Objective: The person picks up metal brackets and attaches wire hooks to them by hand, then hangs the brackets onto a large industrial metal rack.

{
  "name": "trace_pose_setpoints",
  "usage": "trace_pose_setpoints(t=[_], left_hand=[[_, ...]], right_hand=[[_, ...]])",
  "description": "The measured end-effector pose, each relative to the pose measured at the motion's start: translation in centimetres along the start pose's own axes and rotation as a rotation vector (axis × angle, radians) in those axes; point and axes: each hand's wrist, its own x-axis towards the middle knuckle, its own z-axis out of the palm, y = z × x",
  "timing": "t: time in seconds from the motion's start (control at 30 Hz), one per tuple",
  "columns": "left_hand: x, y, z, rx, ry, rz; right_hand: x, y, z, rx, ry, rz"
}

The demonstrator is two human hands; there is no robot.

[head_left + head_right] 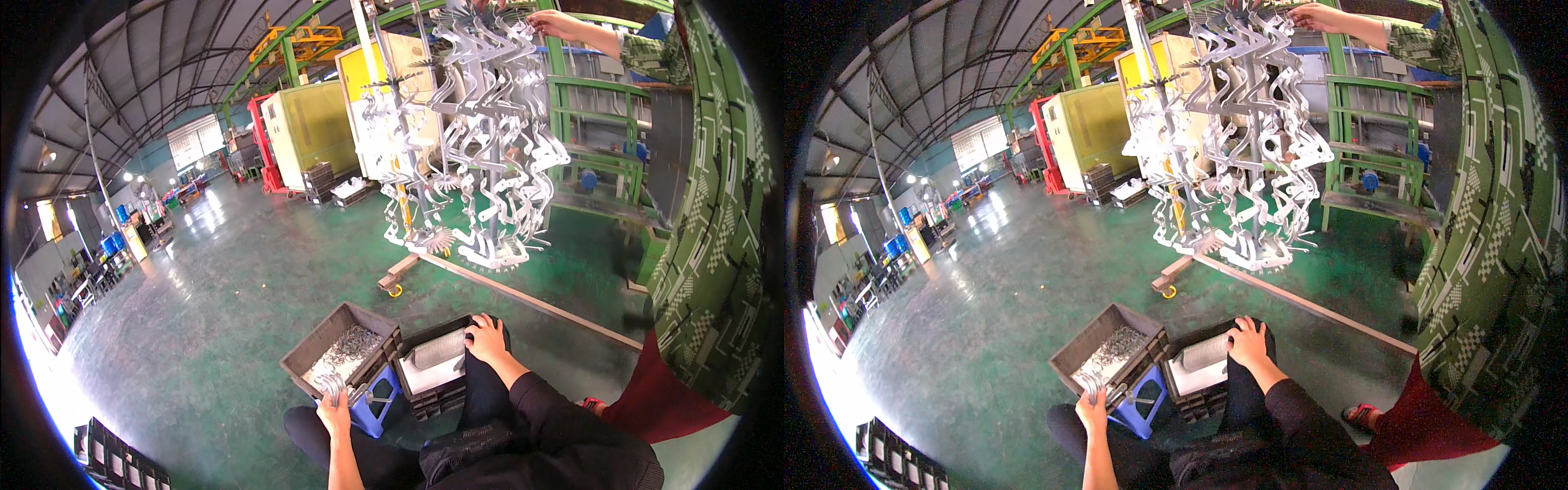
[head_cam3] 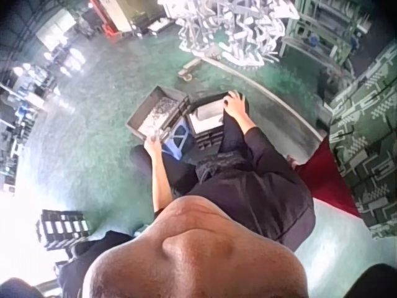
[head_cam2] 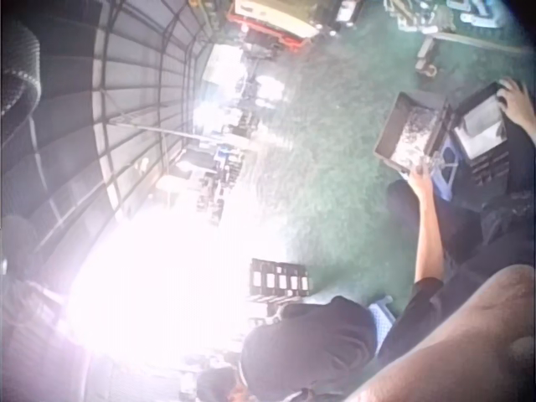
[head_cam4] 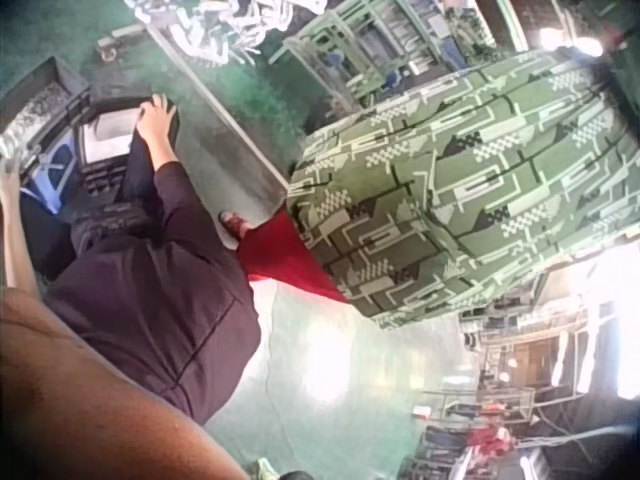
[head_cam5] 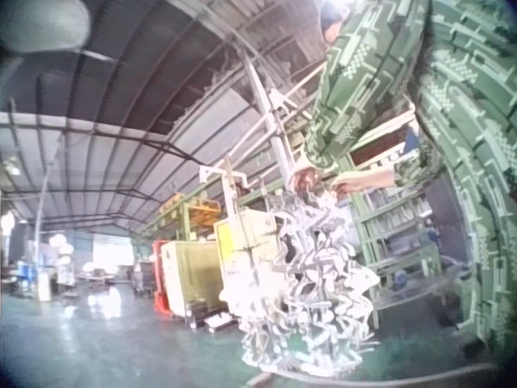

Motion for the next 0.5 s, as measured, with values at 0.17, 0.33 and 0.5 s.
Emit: trace_pose_setpoints(t=[0.17, 0.33, 0.5], left_hand=[[-0.2, 0.0, 0.2, -0.011, 0.012, 0.007], [-0.1, -0.1, 0.3, -0.021, 0.009, -0.004], [0.2, 1.0, 0.2, -0.01, 0.01, -0.02]], right_hand=[[-0.3, 0.2, 0.1, 0.007, 0.03, -0.008], [-0.3, 0.1, -0.4, 0.013, 0.044, -0.008], [0.2, 0.1, -0.8, 0.01, 0.026, -0.003]])
